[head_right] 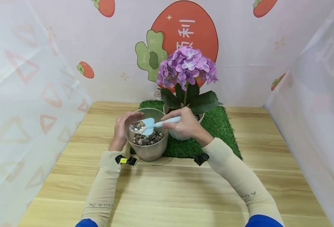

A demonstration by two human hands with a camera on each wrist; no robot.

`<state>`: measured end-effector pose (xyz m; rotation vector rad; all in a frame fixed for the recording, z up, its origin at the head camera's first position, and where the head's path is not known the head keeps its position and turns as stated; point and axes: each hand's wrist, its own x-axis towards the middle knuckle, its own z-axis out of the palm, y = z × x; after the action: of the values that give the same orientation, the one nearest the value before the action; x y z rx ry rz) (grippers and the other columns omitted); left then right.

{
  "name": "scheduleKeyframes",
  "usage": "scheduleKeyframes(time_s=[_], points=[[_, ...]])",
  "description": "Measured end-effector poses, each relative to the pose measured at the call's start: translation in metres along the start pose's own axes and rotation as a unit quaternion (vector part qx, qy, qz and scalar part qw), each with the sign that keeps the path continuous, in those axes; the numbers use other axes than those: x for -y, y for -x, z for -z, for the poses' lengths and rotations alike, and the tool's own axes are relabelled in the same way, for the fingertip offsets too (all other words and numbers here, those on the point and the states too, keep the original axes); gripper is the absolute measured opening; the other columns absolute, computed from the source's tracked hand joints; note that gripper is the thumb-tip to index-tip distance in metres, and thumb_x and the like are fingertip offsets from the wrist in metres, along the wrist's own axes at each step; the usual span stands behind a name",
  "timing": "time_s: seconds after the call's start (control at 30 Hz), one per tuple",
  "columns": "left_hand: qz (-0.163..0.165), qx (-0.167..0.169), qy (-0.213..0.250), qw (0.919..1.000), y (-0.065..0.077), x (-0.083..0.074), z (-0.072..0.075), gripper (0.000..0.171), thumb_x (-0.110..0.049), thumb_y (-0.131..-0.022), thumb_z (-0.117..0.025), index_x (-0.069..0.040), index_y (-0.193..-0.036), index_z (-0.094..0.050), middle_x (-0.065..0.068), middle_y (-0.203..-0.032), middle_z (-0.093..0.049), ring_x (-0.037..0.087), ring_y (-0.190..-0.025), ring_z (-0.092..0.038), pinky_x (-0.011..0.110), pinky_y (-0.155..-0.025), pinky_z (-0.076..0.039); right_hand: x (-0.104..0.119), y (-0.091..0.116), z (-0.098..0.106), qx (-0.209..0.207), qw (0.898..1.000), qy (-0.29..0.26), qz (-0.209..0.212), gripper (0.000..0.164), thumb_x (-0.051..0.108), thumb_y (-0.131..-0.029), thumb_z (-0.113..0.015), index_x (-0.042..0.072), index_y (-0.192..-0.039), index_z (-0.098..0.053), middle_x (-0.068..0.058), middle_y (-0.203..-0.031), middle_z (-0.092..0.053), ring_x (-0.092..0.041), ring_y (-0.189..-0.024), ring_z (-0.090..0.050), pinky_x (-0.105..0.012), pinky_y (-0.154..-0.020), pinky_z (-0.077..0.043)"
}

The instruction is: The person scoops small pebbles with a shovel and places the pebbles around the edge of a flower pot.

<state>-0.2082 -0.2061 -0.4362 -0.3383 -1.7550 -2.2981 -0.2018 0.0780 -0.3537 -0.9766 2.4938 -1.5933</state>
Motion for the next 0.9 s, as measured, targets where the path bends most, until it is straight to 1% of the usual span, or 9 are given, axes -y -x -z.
scheduleKeyframes(time_s=[0.13, 0.23, 0.33, 0.43, 0.5, 0.6, 0.7, 0.8, 0.9], points=[[-0.003, 0.004, 0.01, 0.9999, -0.001, 0.0, 0.0, 0.049, -0.02, -0.114, -0.042, 0.024, -0.122, -0.061, 0.027, -0.119, -0.076, 0.027, -0.109, -0.077, 0.037, -0.11, -0.059, 0.004, 0.005, 0.008, -0.013, 1.0, -0.008, -0.002, 0.014, 0.016, -0.09, -0.084, 0.011, -0.103, -0.085, -0.011, -0.087, -0.082, -0.024, -0.057, -0.063, -0.025, -0.054, -0.053], [0.005, -0.004, 0.011, 0.9999, -0.001, 0.0, -0.001, 0.048, -0.02, -0.114, -0.042, 0.023, -0.123, -0.061, 0.024, -0.119, -0.077, 0.024, -0.108, -0.078, 0.035, -0.11, -0.06, 0.008, 0.01, 0.014, -0.018, 1.0, -0.004, -0.007, 0.014, 0.016, -0.091, -0.084, 0.01, -0.103, -0.085, -0.011, -0.086, -0.082, -0.028, -0.059, -0.065, -0.025, -0.055, -0.055], [0.015, -0.018, 0.016, 0.9996, 0.0, 0.0, -0.002, 0.047, -0.02, -0.113, -0.044, 0.023, -0.123, -0.062, 0.025, -0.119, -0.077, 0.025, -0.109, -0.078, 0.036, -0.108, -0.061, 0.011, 0.015, 0.021, -0.022, 1.0, 0.009, -0.015, 0.013, 0.016, -0.091, -0.084, 0.011, -0.103, -0.085, -0.01, -0.086, -0.082, -0.03, -0.06, -0.065, -0.025, -0.055, -0.056], [0.021, -0.032, 0.014, 0.9992, 0.0, 0.0, -0.002, 0.045, -0.019, -0.112, -0.047, 0.022, -0.123, -0.063, 0.026, -0.119, -0.076, 0.027, -0.11, -0.078, 0.037, -0.108, -0.061, 0.016, 0.022, 0.027, -0.026, 0.999, 0.019, -0.028, 0.013, 0.018, -0.091, -0.084, 0.012, -0.103, -0.085, -0.009, -0.084, -0.081, -0.025, -0.054, -0.058, -0.025, -0.051, -0.051], [0.024, -0.035, 0.01, 0.9991, 0.0, 0.0, -0.002, 0.045, -0.02, -0.112, -0.048, 0.021, -0.122, -0.063, 0.025, -0.119, -0.077, 0.027, -0.11, -0.077, 0.037, -0.108, -0.061, 0.019, 0.027, 0.032, -0.035, 0.998, 0.023, -0.037, 0.013, 0.018, -0.091, -0.084, 0.013, -0.103, -0.085, -0.009, -0.082, -0.08, -0.018, -0.049, -0.048, -0.025, -0.046, -0.043], [0.031, -0.033, 0.009, 0.9989, -0.001, -0.001, -0.001, 0.046, -0.023, -0.112, -0.049, 0.019, -0.123, -0.064, 0.02, -0.117, -0.079, 0.027, -0.111, -0.077, 0.04, -0.11, -0.06, 0.022, 0.034, 0.039, -0.053, 0.997, 0.03, -0.043, 0.014, 0.018, -0.091, -0.084, 0.014, -0.103, -0.085, -0.008, -0.08, -0.078, -0.011, -0.047, -0.034, -0.025, -0.042, -0.033], [0.037, -0.027, 0.021, 0.9987, -0.001, -0.001, 0.0, 0.047, -0.024, -0.113, -0.049, 0.019, -0.124, -0.063, 0.018, -0.118, -0.079, 0.028, -0.113, -0.076, 0.045, -0.112, -0.058, 0.024, 0.04, 0.047, -0.073, 0.996, 0.039, -0.037, 0.015, 0.015, -0.09, -0.085, 0.011, -0.104, -0.085, -0.007, -0.075, -0.074, -0.01, -0.047, -0.033, -0.025, -0.041, -0.032], [0.036, -0.018, 0.044, 0.9982, 0.0, -0.001, 0.0, 0.047, -0.022, -0.113, -0.047, 0.021, -0.125, -0.06, 0.021, -0.12, -0.078, 0.032, -0.116, -0.075, 0.05, -0.116, -0.054, 0.025, 0.047, 0.056, -0.089, 0.994, 0.052, -0.031, 0.015, 0.013, -0.089, -0.084, 0.008, -0.103, -0.084, -0.005, -0.071, -0.069, -0.008, -0.046, -0.035, -0.024, -0.04, -0.032], [0.032, -0.012, 0.065, 0.9973, 0.0, -0.001, 0.0, 0.045, -0.018, -0.114, -0.045, 0.023, -0.125, -0.059, 0.026, -0.121, -0.076, 0.034, -0.117, -0.075, 0.051, -0.117, -0.052, 0.026, 0.053, 0.066, -0.103, 0.992, 0.062, -0.033, 0.014, 0.012, -0.089, -0.085, 0.008, -0.103, -0.084, -0.004, -0.069, -0.07, -0.007, -0.044, -0.035, -0.023, -0.038, -0.032]])
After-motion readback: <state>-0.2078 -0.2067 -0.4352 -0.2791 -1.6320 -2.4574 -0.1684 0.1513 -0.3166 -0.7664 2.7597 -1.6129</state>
